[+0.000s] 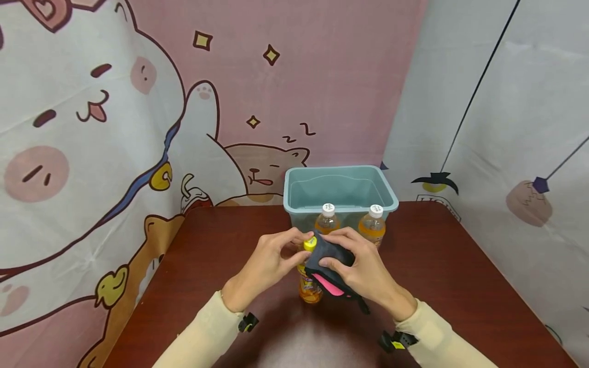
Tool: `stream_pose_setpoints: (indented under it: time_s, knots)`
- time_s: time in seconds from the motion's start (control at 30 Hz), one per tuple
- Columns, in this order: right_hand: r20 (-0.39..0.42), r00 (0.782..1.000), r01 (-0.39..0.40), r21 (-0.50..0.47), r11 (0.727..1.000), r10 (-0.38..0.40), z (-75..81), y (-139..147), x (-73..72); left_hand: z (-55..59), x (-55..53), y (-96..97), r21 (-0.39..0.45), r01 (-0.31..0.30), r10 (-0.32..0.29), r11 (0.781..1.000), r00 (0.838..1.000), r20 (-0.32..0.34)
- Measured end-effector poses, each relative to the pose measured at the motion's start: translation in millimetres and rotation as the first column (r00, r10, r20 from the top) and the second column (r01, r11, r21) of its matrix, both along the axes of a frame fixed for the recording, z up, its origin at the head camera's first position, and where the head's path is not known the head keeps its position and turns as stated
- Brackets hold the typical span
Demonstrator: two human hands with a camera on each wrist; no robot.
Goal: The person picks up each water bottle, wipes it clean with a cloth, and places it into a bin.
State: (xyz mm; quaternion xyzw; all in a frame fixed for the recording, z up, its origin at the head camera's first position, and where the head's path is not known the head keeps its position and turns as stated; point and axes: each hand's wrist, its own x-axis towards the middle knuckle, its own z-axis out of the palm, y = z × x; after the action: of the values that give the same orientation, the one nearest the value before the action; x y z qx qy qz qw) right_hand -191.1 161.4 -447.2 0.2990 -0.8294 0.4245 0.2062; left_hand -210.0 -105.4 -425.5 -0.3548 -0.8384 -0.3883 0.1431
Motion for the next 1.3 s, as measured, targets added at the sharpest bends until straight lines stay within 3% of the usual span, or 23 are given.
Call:
stream_pose_setpoints:
  time_s: [0.23,0.63,0.77,1.03,1.3]
  knots:
    - [0.005,1.0,0.0,0.06,0.998,-0.001,-10.8,-2.9,-0.1,0.9,0.5,-0.2,0.0,-0.015,0.015,1.0,1.0,-0.02]
    - [-0.11,0.993,0.052,0.072,0.996,-0.044,-24.2,-1.2,0.4,4.4,0.4,-4.3,-0.023,0.021,-0.021,1.0,1.0,-0.015]
    - [-0.121,0.992,0.051,0.085,0.995,-0.04,-29.0,3.5,0.3,3.1,1.2,-3.4,-0.023,0.008,-0.008,1.0,1.0,-0.001]
    - [0.01,1.0,-0.016,0.215,0.976,0.015,-52.1,12.5,-6.4,-0.4,5.2,-1.5,0.002,-0.016,0.016,1.0,1.0,-0.02]
    - [0.148,0.984,-0.154,0.409,0.9,0.102,-79.9,12.5,-19.8,3.3,8.7,-0.9,-0.034,-0.04,0.038,0.999,0.998,-0.051]
